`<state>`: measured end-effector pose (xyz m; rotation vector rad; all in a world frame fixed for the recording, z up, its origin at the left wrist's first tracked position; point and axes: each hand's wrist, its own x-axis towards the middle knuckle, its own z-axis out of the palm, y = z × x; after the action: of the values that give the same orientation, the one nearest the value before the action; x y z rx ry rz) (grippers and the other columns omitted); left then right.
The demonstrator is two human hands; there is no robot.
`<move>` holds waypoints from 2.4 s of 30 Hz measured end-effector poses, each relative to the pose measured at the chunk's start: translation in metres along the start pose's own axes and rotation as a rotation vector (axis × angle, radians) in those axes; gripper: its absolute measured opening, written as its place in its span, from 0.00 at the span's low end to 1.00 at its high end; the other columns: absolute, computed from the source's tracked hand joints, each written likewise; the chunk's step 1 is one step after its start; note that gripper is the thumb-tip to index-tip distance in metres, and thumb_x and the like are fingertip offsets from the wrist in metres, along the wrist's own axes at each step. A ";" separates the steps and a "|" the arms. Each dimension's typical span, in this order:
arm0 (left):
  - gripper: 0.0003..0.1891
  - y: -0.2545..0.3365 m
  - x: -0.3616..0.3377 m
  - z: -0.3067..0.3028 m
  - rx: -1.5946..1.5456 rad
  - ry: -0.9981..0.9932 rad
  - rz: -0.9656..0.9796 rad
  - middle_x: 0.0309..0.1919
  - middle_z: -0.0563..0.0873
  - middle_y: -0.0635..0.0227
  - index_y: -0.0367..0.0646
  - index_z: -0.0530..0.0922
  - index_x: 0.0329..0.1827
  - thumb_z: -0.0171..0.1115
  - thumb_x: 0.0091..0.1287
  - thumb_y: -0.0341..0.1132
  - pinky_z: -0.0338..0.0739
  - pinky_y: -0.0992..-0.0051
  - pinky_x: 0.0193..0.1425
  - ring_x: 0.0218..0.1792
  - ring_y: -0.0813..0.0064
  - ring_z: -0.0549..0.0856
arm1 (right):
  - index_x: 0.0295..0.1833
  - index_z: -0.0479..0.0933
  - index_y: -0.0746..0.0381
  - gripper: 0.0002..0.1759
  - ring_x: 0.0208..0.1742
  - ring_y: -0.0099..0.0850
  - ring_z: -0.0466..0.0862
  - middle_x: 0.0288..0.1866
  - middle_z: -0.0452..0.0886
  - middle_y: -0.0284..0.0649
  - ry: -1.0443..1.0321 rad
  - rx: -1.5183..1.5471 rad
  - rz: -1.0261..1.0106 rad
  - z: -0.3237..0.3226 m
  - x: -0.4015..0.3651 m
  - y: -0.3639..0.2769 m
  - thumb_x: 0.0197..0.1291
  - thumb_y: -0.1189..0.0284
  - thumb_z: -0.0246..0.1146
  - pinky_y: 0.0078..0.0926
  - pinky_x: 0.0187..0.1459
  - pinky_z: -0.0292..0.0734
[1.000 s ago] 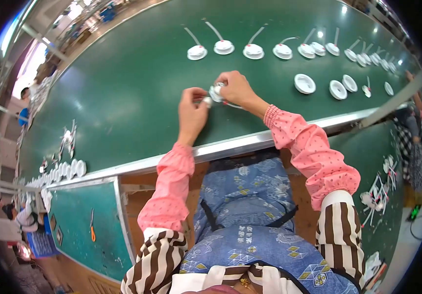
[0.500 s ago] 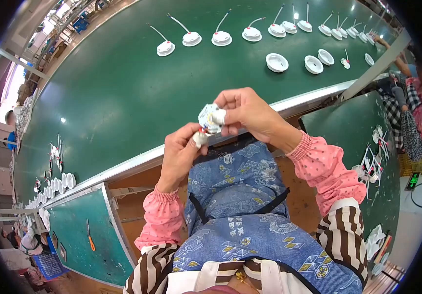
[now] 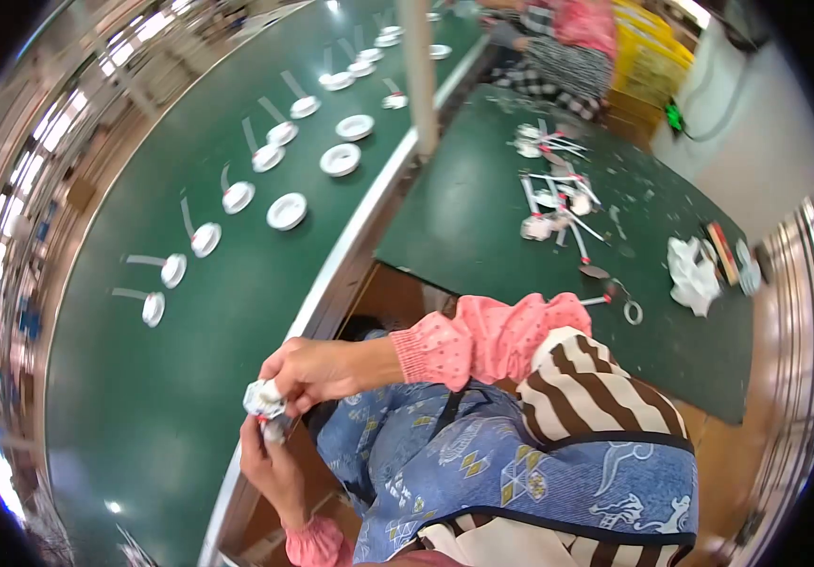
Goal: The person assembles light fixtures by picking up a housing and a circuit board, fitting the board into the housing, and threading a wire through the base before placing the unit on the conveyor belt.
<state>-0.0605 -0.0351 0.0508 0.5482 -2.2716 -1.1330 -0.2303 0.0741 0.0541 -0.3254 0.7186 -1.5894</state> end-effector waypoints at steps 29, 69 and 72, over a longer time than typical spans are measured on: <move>0.45 -0.223 -0.121 -0.396 1.399 0.182 -0.652 0.77 0.70 0.73 0.58 0.64 0.79 0.68 0.54 0.24 0.73 0.44 0.66 0.77 0.58 0.67 | 0.60 0.71 0.70 0.16 0.34 0.30 0.74 0.44 0.79 0.48 0.088 0.081 -0.047 -0.022 0.007 -0.002 0.68 0.80 0.61 0.19 0.28 0.70; 0.42 -0.143 0.083 -0.096 0.385 -0.150 0.015 0.63 0.79 0.61 0.50 0.74 0.72 0.76 0.47 0.34 0.70 0.56 0.66 0.65 0.56 0.77 | 0.55 0.74 0.65 0.13 0.40 0.29 0.81 0.47 0.83 0.44 0.060 0.006 -0.358 0.012 0.012 -0.010 0.70 0.75 0.66 0.20 0.34 0.74; 0.40 -0.119 0.067 -0.086 0.235 -0.108 0.017 0.62 0.80 0.59 0.47 0.73 0.71 0.73 0.48 0.31 0.69 0.58 0.68 0.65 0.56 0.78 | 0.53 0.75 0.65 0.11 0.38 0.27 0.82 0.45 0.84 0.42 0.102 -0.140 -0.382 0.027 0.015 -0.005 0.69 0.75 0.66 0.19 0.34 0.73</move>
<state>-0.0445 -0.1915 0.0155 0.5681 -2.5165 -0.9123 -0.2209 0.0525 0.0748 -0.5097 0.8873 -1.9303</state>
